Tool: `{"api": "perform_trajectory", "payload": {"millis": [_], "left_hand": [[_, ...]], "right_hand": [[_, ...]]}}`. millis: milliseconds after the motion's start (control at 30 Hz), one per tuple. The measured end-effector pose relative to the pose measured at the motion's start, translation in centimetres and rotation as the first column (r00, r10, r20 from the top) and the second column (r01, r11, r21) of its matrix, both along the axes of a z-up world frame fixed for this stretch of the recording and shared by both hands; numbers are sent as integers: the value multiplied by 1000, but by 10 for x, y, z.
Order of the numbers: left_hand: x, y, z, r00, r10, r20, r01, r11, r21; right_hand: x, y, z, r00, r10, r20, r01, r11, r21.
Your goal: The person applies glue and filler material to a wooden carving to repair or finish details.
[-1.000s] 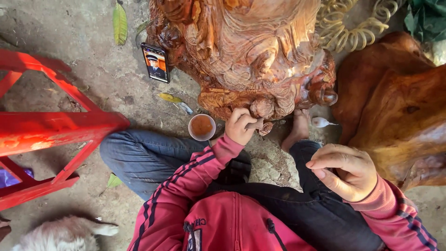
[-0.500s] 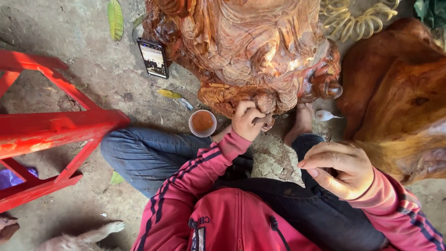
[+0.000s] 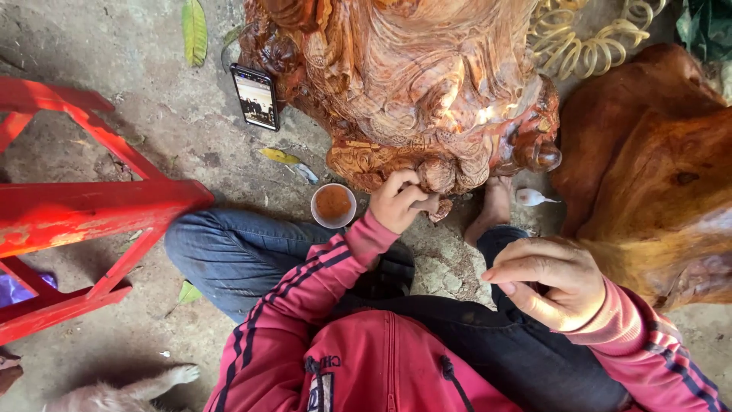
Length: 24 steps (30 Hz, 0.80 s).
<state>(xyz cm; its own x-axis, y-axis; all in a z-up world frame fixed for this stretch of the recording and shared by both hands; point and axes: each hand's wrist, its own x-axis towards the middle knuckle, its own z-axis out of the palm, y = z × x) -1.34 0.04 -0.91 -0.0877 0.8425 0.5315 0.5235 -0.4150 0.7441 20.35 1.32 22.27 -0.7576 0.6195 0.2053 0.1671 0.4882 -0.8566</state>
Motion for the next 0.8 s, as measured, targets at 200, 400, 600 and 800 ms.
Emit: {"api": "perform_trajectory", "payload": {"millis": [200, 400, 600, 800], "left_hand": [[-18, 14, -32, 969, -126, -211, 150, 983, 104], [-29, 10, 4, 926, -106, -363, 120, 993, 16], [-31, 24, -29, 923, -204, -326, 226, 974, 31], [-41, 33, -17, 926, -281, -251, 297, 955, 28]], "right_hand": [[5, -1, -2, 999, -46, 11, 46, 997, -60], [-7, 3, -2, 999, 12, -46, -13, 1000, -21], [3, 0, -2, 998, -59, -9, 59, 997, -53], [-16, 5, 0, 998, 47, -52, -48, 998, -31]]}}
